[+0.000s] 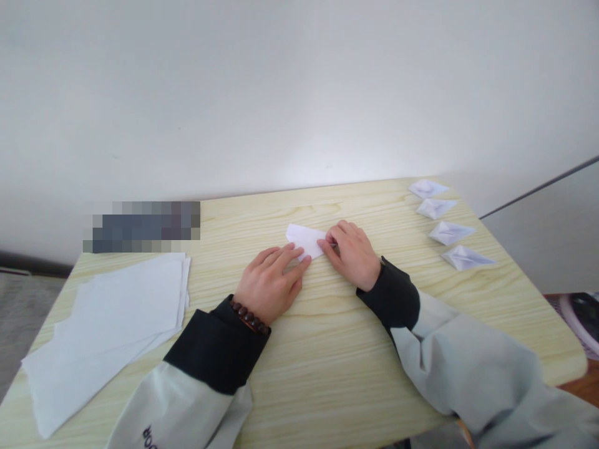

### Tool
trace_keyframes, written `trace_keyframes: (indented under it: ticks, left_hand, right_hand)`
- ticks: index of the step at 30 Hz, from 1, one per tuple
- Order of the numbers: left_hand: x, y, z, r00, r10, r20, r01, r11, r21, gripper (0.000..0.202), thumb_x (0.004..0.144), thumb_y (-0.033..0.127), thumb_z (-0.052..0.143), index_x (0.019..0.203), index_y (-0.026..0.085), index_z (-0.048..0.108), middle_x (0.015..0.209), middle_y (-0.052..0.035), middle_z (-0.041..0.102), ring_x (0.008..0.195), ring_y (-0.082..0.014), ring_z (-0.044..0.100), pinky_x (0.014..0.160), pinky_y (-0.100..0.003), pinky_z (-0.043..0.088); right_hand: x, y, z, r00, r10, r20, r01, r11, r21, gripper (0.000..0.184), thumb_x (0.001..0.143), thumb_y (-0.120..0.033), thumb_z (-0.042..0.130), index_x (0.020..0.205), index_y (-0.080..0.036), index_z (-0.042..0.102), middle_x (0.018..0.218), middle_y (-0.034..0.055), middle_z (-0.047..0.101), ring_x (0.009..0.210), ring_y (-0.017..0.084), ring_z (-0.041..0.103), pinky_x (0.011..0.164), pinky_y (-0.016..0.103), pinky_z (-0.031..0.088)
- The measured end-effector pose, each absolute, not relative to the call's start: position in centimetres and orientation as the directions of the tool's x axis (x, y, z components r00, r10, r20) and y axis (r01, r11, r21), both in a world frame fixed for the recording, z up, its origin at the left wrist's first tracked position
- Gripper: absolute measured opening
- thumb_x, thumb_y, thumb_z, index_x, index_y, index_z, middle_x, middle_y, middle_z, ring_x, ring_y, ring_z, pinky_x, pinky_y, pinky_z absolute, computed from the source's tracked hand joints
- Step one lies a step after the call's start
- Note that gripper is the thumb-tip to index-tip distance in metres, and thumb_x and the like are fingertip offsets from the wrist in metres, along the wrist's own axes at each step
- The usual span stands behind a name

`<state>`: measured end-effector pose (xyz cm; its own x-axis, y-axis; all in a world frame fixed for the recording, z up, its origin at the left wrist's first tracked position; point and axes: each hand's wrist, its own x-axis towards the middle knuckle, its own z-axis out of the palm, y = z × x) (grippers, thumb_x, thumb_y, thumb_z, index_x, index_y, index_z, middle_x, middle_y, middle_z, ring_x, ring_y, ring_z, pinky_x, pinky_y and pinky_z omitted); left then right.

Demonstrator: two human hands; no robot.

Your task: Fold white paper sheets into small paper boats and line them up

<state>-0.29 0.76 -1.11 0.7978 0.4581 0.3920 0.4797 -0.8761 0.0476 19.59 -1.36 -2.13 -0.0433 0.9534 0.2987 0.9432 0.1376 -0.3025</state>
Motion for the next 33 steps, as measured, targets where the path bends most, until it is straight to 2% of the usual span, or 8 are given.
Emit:
trace_keyframes:
  ticks: [6, 11, 26, 29, 33]
  left_hand:
    - [-0.19, 0.70, -0.96, 0.798, 0.459, 0.391, 0.489, -0.872, 0.027, 0.029, 0.082, 0.018, 0.048, 0.106, 0.020, 0.065, 0.114, -0.0070, 0.064, 0.108, -0.0240, 0.058, 0.090, -0.041, 0.050]
    - [-0.20, 0.65, -0.79, 0.807, 0.455, 0.377, 0.486, -0.874, 0.015, 0.034, 0.082, 0.017, 0.049, 0.113, 0.024, 0.062, 0.115, -0.0058, 0.064, 0.108, -0.0233, 0.058, 0.090, -0.041, 0.049]
    - [-0.03, 0.48, -0.82, 0.798, 0.493, 0.347, 0.497, -0.864, 0.083, 0.032, 0.080, 0.016, 0.050, 0.109, 0.021, 0.064, 0.117, -0.0094, 0.062, 0.111, -0.0264, 0.055, 0.093, -0.045, 0.046]
    - [0.07, 0.45, -0.66, 0.798, 0.498, 0.340, 0.502, -0.861, 0.082, 0.032, 0.080, 0.016, 0.050, 0.109, 0.021, 0.064, 0.116, -0.0093, 0.062, 0.110, -0.0266, 0.055, 0.091, -0.045, 0.047]
    - [0.11, 0.44, -0.64, 0.793, 0.503, 0.344, 0.504, -0.858, 0.094, 0.031, 0.081, 0.017, 0.050, 0.108, 0.022, 0.065, 0.115, -0.0092, 0.062, 0.110, -0.0261, 0.055, 0.092, -0.045, 0.046]
  right_hand:
    - [19.58, -1.34, -2.12, -0.048, 0.958, 0.284, 0.947, 0.134, -0.292, 0.022, 0.089, -0.032, 0.045, 0.072, -0.019, 0.050, 0.080, 0.0057, 0.055, 0.077, 0.020, 0.048, 0.071, 0.032, 0.035]
    - [19.48, -1.37, -2.10, -0.040, 0.956, 0.289, 0.950, 0.127, -0.287, 0.022, 0.089, -0.032, 0.045, 0.072, -0.019, 0.050, 0.080, 0.0055, 0.054, 0.078, 0.020, 0.048, 0.072, 0.032, 0.036]
    - [19.46, -1.36, -2.09, -0.035, 0.956, 0.291, 0.946, 0.125, -0.298, 0.022, 0.089, -0.033, 0.046, 0.072, -0.019, 0.051, 0.080, 0.0056, 0.055, 0.078, 0.020, 0.048, 0.072, 0.032, 0.037]
    - [19.48, -1.39, -2.16, -0.015, 0.959, 0.283, 0.939, 0.111, -0.324, 0.020, 0.088, -0.033, 0.047, 0.075, -0.019, 0.051, 0.082, 0.0058, 0.055, 0.080, 0.021, 0.050, 0.074, 0.033, 0.038]
    - [19.71, -1.51, -2.32, -0.017, 0.948, 0.317, 0.899, 0.153, -0.410, 0.015, 0.086, -0.033, 0.049, 0.088, -0.018, 0.053, 0.090, 0.0067, 0.055, 0.086, 0.021, 0.052, 0.077, 0.033, 0.040]
